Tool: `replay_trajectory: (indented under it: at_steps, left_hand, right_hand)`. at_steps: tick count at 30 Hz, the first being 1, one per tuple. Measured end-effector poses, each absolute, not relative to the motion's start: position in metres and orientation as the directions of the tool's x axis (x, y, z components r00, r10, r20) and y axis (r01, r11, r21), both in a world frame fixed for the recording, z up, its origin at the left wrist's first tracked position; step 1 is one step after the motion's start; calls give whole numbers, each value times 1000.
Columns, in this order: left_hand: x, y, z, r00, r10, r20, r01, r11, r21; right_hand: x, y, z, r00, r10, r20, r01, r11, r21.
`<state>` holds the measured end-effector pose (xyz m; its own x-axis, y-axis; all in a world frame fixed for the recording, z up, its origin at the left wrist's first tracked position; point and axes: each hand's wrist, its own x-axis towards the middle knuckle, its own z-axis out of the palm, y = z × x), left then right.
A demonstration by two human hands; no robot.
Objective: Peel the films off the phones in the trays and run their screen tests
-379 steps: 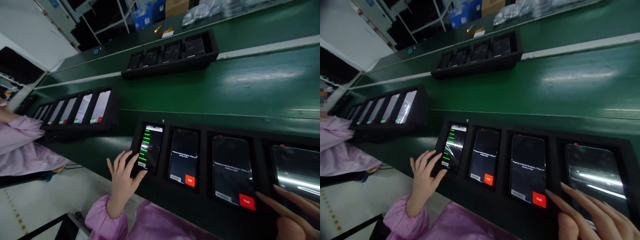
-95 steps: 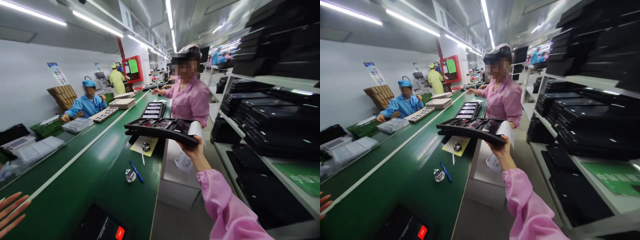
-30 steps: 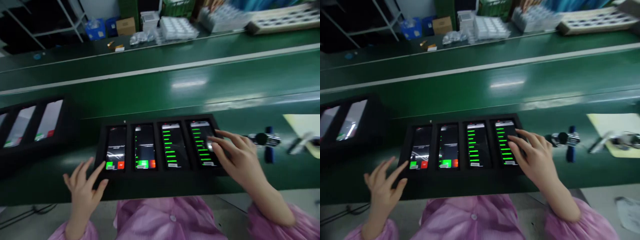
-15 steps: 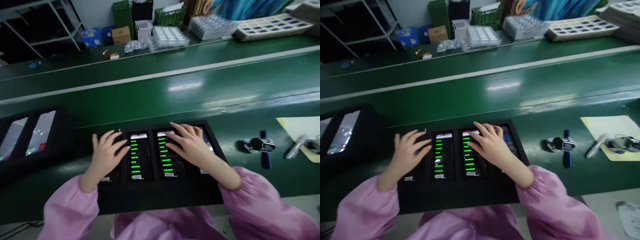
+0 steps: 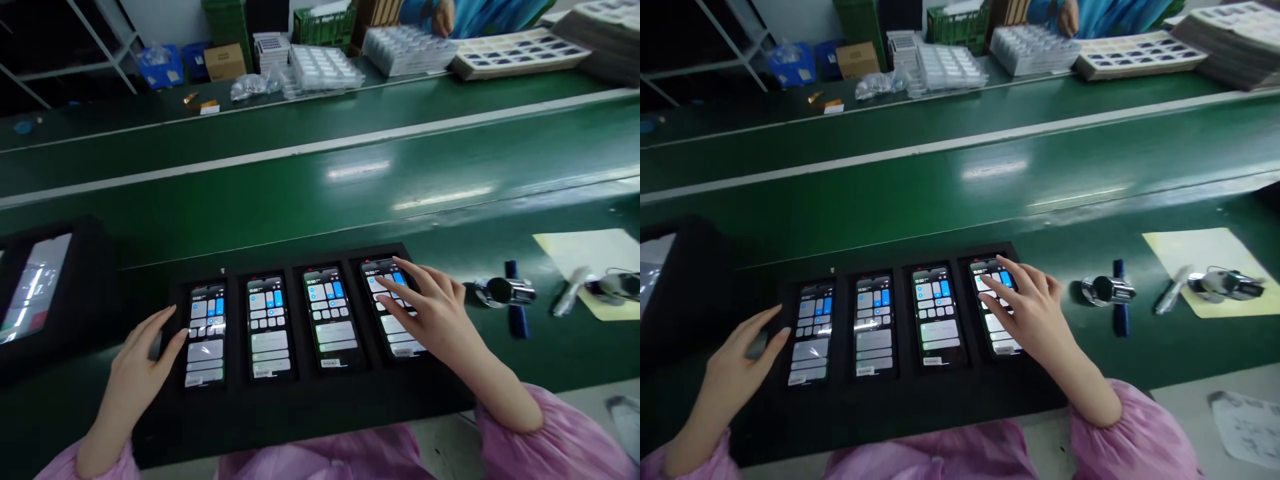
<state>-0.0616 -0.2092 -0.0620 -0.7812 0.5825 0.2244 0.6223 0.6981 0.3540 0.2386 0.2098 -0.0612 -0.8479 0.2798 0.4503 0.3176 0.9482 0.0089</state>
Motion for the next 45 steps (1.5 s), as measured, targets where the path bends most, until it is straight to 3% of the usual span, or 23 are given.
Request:
replay_trajectory:
  at_steps: [5,10,21,26,36,40,45]
  left_hand:
    - [-56,-198,-63,-740,623,253,671,659,340]
    - [-51,-198,-59,-765,622,169,641,709,292]
    - [-42,-193,-71,-777,617,124,619,715,324]
    - [-47,-199,-78,-785,612,98,610,735,297]
    - [-25,-154,-62,-692,684,229,712,699,67]
    - [-8,-115,-60,-580,796,174,814,574,88]
    - [-8,-104,-67,-555,813,176,832,547,95]
  right_hand:
    - [233,211,-77,-852,255,458,300,954,27]
    - [232,215,-91,-829,335,448,299,942,-151]
    - [209,193,-61,-856,197,478,254,966,57]
    - [175,152,-55,-903,92,420,93,995,-18]
    - [160,148,-74,-861,101,498,94,995,-39]
    - [158,149,-78,-856,100,508,74,995,-71]
    - [154,146,-76,-853,144,501,112,989,-95]
